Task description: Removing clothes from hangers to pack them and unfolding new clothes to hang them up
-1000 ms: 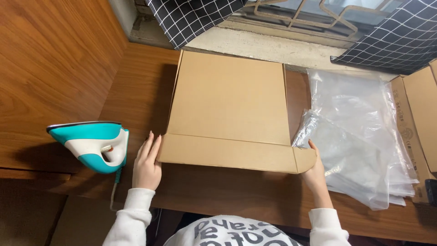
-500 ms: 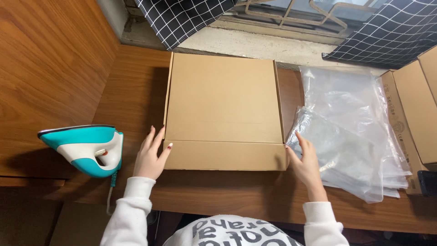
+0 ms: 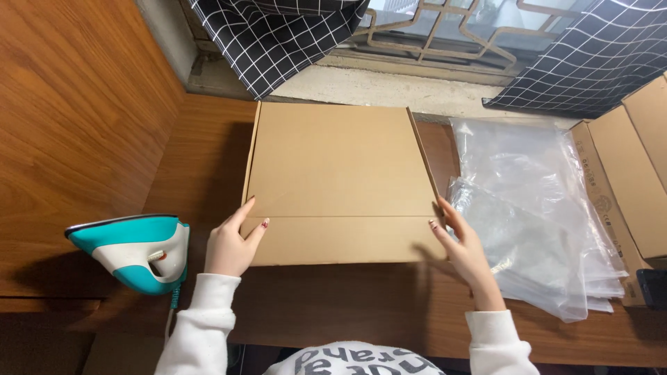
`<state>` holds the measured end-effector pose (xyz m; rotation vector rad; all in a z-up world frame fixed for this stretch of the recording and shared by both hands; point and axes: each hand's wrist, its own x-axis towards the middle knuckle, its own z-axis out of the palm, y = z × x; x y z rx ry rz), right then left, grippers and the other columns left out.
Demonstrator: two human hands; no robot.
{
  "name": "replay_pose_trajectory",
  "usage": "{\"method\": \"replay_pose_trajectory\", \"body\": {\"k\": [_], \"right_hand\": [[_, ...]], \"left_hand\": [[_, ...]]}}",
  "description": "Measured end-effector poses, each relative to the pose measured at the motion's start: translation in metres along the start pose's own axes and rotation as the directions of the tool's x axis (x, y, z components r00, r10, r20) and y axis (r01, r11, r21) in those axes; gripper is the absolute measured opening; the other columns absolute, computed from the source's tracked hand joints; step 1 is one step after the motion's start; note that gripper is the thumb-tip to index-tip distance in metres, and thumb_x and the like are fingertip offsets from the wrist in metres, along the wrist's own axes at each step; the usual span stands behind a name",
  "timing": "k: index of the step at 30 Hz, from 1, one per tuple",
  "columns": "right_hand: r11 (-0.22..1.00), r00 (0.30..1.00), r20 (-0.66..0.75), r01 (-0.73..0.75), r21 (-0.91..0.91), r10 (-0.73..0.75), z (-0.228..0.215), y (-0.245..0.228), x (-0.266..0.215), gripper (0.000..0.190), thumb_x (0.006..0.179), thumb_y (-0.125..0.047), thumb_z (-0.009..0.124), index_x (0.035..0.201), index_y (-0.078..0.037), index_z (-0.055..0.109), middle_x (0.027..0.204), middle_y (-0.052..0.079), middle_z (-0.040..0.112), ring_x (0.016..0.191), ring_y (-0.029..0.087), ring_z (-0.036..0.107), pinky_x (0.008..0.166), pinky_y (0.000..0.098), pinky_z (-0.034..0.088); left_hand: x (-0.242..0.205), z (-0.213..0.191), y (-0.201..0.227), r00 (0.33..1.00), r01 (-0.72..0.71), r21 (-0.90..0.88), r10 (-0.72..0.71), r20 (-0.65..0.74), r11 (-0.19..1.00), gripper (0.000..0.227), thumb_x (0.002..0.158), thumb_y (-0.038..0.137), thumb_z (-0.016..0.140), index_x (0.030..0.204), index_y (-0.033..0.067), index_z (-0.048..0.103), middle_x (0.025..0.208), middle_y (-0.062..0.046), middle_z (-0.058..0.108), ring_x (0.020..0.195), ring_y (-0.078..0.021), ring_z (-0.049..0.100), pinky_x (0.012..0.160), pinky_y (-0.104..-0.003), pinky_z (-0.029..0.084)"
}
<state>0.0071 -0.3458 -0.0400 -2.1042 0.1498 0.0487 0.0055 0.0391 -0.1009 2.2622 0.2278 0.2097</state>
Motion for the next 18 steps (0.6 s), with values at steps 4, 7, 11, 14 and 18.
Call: {"method": "replay_pose_trajectory", "body": {"k": [4,7,11,14,18], "right_hand": [[0.984,0.987,-0.031,0.159,0.082,-0.157,-0.036,-0.032,0.013,0.052,0.092,-0.022,0.041,0.144,-0.020,0.039,0.128,0.030,0.050,0.126,0.042,0.041,0.106,0.0577,0.027],[0.949,0.985,-0.066,0.169,0.265,-0.157,-0.054,-0.058,0.022,0.066,0.092,-0.045,0.029,0.151,-0.017,0.028,0.119,0.007,0.054,0.101,0.007,0.049,0.092,0.0304,0.039],[0.925,0.971,-0.091,0.239,0.294,-0.222,-0.063,-0.102,0.033,0.083,0.080,-0.059,0.032,0.147,-0.011,0.030,0.131,0.004,0.047,0.126,0.014,0.038,0.106,0.0334,0.025],[0.931,0.955,-0.157,0.282,0.233,-0.250,-0.065,-0.112,0.043,0.067,0.084,-0.051,0.035,0.138,-0.012,0.038,0.133,0.003,0.049,0.126,0.013,0.042,0.106,0.0363,0.029],[0.923,0.920,-0.245,0.351,0.158,-0.307,-0.062,-0.136,0.047,0.040,0.093,-0.026,0.045,0.126,-0.006,0.054,0.124,0.001,0.057,0.114,0.010,0.047,0.098,0.0272,0.038]], "left_hand": [[0.017,-0.063,0.065,0.997,0.053,-0.010,-0.053,0.049,0.999,0.058,0.080,0.044,0.065,0.133,0.0253,0.053,0.122,-0.016,0.060,0.117,-0.0322,0.053,0.097,-0.047,0.043],[0.028,-0.095,0.100,0.996,0.062,-0.282,-0.040,0.083,0.957,0.054,0.089,0.048,0.047,0.135,0.0196,0.053,0.128,-0.018,0.056,0.123,-0.0354,0.048,0.103,-0.048,0.037],[0.044,-0.115,0.127,0.997,-0.045,-0.314,0.064,0.053,0.948,0.072,0.085,0.054,0.031,0.139,0.0070,0.039,0.146,-0.010,0.040,0.134,-0.0192,0.038,0.105,-0.028,0.025],[0.055,-0.117,0.132,0.996,-0.090,-0.276,0.091,-0.010,0.957,0.046,0.090,0.051,0.036,0.107,0.0089,0.038,0.105,-0.005,0.036,0.096,-0.0162,0.036,0.081,-0.027,0.028],[0.059,-0.126,0.159,0.999,-0.049,-0.273,0.051,-0.002,0.961,0.044,0.091,0.047,0.039,0.103,0.0133,0.065,0.085,0.000,0.063,0.085,-0.0143,0.055,0.077,-0.025,0.037]]}}
